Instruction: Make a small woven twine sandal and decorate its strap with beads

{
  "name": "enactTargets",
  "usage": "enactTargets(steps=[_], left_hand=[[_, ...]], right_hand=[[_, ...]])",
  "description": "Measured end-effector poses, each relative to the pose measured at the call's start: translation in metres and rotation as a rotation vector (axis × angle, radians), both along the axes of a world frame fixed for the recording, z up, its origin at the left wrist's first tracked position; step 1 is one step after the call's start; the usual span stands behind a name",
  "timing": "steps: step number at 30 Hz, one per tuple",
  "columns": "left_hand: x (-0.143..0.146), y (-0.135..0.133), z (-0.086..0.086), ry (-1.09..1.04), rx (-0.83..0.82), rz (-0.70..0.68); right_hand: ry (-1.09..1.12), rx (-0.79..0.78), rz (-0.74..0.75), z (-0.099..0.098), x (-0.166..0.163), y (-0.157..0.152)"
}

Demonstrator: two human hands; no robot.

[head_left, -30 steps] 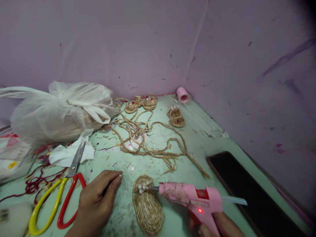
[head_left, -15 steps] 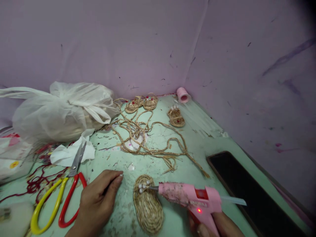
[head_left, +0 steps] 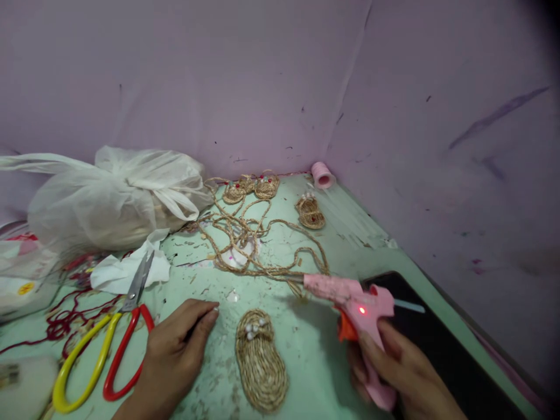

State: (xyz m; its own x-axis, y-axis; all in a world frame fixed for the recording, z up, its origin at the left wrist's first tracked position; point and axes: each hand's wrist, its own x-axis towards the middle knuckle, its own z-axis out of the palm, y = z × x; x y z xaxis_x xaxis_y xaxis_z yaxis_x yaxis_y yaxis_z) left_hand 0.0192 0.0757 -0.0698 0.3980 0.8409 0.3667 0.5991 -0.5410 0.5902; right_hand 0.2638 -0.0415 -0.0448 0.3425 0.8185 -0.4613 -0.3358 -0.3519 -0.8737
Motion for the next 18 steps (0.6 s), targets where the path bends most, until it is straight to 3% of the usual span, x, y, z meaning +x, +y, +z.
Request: enactTargets(steps=[5,7,9,12,14,16,18], left_hand=[[-0.001,0.000,0.000,-0.062,-0.052,0.013],[-0.001,-0.003,0.004,-0.111,-0.096,0.032],[0.002,-0.007,0.011,-0.179,-0.198,0.089],[0.010,-0.016,0.026,-0.379,-0.566,0.228],[0.018,-0.023,0.036,-0.551,-0.903,0.271],[0.024,-0.030,0.045,-0.673,-1.145,0.249],[0.029,-0.036,0.050,-0.731,-1.247,0.210]], right_hand=[[-0.013,0.026,-0.003,0.009,0.005,0.051],[-0.023,0.057,0.073,0.009,0.007,0.060],[-0.185,0.083,0.133,0.010,0.009,0.058],[-0.769,0.175,0.000,0.014,0.007,0.040],[-1.071,0.358,-0.084,0.021,-0.002,0.028],[-1.123,0.572,0.032,0.028,-0.016,0.022],[-1.075,0.749,0.194,0.033,-0.032,0.023]])
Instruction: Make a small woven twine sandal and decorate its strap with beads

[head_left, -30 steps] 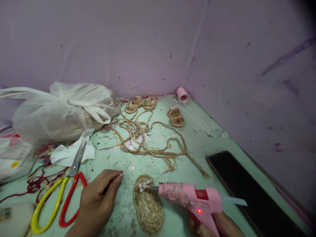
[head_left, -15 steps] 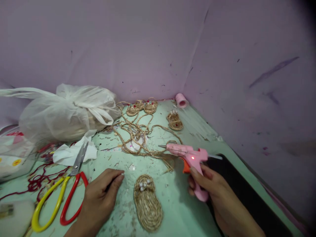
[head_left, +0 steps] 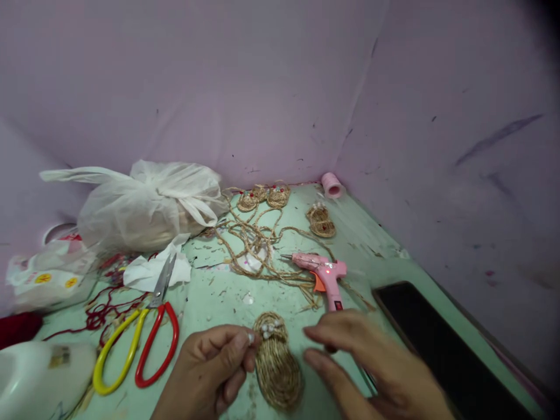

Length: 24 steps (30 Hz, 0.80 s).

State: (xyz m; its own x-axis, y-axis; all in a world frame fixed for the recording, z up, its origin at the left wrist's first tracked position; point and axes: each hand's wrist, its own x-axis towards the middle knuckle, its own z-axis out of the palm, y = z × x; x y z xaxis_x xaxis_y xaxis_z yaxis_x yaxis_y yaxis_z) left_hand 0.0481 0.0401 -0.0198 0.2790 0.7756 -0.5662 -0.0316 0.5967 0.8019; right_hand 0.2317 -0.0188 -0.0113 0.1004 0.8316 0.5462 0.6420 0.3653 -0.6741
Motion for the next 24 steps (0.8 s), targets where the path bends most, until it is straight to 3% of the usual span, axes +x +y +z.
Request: enactTargets(steps=[3,9,13,18,21,24], left_hand=[[0.002,-0.007,0.001,-0.036,0.006,-0.049],[0.000,-0.011,-0.006,-0.058,0.059,-0.159],[0.002,-0.013,-0.004,-0.111,0.060,-0.185],[0.002,-0.013,-0.006,-0.023,0.190,-0.222],[-0.001,-0.008,-0.007,0.153,0.308,-0.254],[-0.003,0.001,-0.013,0.338,0.403,-0.214]], right_hand=[[0.016,0.048,0.134,-0.002,-0.021,0.008],[0.081,0.085,0.096,-0.017,-0.035,0.013],[0.012,-0.092,0.281,-0.009,-0.027,0.011],[0.053,-0.225,0.354,-0.006,-0.019,0.009],[0.194,-0.350,0.257,-0.011,-0.013,0.007],[0.330,-0.477,0.050,-0.017,-0.007,0.007]])
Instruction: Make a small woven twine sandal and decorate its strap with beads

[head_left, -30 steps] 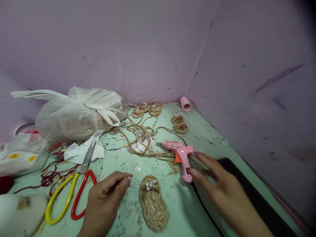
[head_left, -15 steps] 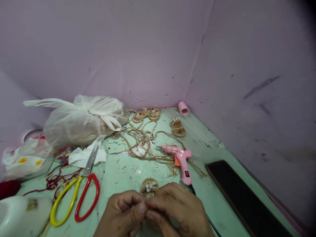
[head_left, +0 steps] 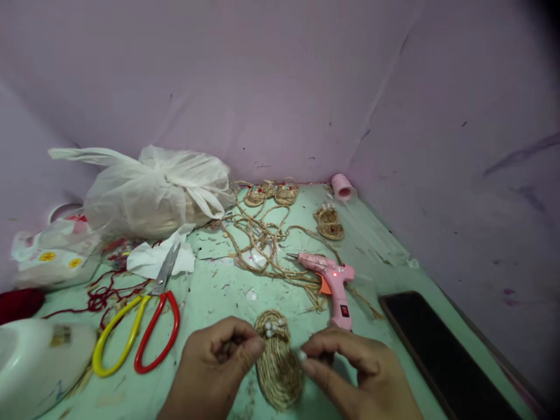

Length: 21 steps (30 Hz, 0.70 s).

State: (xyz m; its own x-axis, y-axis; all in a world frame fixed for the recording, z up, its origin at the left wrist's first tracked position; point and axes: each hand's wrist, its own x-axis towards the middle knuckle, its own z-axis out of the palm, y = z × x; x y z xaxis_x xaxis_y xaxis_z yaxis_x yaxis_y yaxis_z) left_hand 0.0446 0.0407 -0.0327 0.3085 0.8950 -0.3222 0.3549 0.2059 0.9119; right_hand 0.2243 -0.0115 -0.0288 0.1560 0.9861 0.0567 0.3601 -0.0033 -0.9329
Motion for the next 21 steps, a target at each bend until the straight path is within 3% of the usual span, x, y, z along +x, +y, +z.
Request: enactTargets(steps=[4,7,12,21], left_hand=[[0.000,0.004,-0.017,0.094,0.094,0.052],[0.002,0.002,-0.026,0.140,0.141,0.032],[0.005,-0.002,-0.028,0.197,0.191,0.028],[0.003,-0.001,-0.032,0.173,0.192,-0.028]], right_hand=[[0.053,-0.136,-0.113,-0.010,0.001,0.007],[0.062,-0.120,-0.051,-0.019,-0.002,0.013],[0.081,-0.063,-0.043,-0.028,-0.005,0.016],[0.079,-0.098,-0.112,-0.031,-0.008,0.017]])
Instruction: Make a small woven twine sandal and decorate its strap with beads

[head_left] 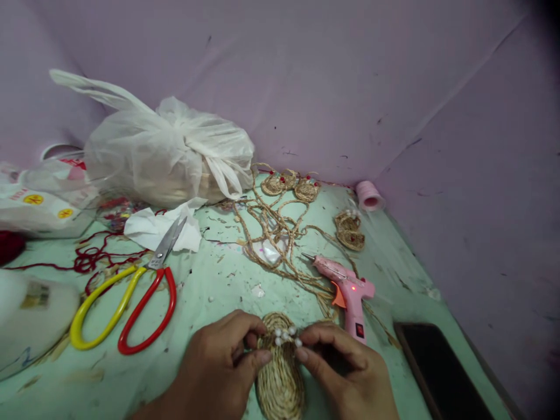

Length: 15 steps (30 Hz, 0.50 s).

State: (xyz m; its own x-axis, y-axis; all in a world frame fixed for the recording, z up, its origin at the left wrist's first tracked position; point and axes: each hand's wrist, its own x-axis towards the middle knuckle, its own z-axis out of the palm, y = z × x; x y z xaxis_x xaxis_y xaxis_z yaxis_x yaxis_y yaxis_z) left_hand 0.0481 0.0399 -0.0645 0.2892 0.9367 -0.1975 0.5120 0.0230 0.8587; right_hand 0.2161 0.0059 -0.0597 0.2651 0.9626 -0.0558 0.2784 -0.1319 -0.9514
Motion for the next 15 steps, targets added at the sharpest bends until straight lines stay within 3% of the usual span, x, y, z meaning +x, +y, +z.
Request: enactTargets(steps=[15], left_hand=[[-0.0020,-0.0018,-0.0029,0.011,-0.004,-0.048]], right_hand=[[-0.026,-0.054,0.003,0.0002,-0.0019,0.0009]])
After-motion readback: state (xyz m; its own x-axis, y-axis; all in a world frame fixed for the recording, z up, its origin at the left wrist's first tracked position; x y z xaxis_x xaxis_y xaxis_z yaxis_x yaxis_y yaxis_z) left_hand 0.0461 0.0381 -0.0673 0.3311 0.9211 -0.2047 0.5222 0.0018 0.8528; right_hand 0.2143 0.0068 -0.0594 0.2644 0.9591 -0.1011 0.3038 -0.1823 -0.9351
